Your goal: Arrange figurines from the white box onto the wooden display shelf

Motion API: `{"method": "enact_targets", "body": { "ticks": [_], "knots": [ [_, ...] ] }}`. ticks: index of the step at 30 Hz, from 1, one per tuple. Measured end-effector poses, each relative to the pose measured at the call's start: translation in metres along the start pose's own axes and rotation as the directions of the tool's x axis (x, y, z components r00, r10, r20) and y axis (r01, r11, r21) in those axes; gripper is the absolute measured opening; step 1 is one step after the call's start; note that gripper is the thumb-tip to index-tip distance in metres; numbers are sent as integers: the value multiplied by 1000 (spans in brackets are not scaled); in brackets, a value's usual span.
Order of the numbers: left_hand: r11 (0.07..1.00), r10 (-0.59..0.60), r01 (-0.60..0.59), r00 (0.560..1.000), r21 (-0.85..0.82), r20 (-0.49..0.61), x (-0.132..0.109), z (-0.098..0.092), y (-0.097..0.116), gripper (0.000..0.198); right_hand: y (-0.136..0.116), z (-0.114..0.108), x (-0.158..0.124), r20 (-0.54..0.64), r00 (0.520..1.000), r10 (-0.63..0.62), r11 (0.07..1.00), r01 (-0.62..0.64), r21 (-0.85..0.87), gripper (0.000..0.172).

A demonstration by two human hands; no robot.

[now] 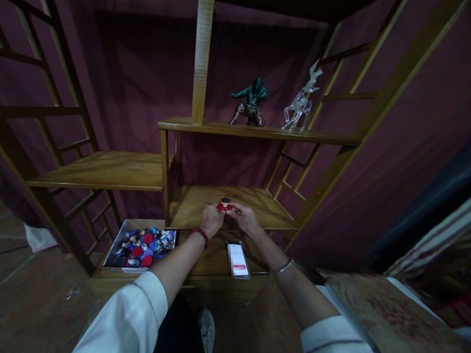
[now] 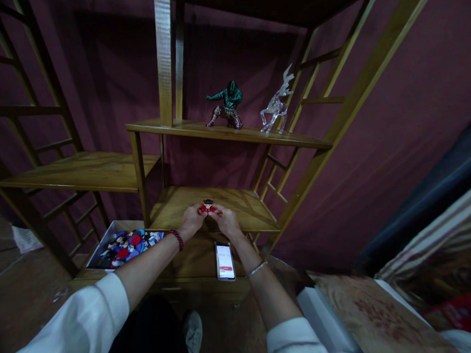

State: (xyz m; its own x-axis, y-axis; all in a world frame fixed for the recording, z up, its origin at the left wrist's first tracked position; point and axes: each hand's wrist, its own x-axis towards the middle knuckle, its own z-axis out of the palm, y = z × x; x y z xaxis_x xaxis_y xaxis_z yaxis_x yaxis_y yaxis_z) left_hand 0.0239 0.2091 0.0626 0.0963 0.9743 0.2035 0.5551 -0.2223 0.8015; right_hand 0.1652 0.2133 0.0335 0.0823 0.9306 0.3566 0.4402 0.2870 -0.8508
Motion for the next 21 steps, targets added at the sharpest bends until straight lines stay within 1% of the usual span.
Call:
{"method": "enact_targets", "body": {
  "ticks": [4,8,16,21],
  "knots": [
    [997,5,-5,1000,74,-2,0,-1,1,18,-2,0,0,15,1000,-25,999,25,-28,31],
    [990,-25,22,999,136,22,1,-1,2,20,-1,0,0,20,999,-30,996,31,-80,30],
    [993,8,-10,1000,117,16,2,1,-1,22,1,0,-1,32,999,-33,995,36,-96,29],
    [993,-21,18,999,116,26,1,-2,1,23,-1,0,-1,47,999,-26,995,31,-90,30]
  ]
}}
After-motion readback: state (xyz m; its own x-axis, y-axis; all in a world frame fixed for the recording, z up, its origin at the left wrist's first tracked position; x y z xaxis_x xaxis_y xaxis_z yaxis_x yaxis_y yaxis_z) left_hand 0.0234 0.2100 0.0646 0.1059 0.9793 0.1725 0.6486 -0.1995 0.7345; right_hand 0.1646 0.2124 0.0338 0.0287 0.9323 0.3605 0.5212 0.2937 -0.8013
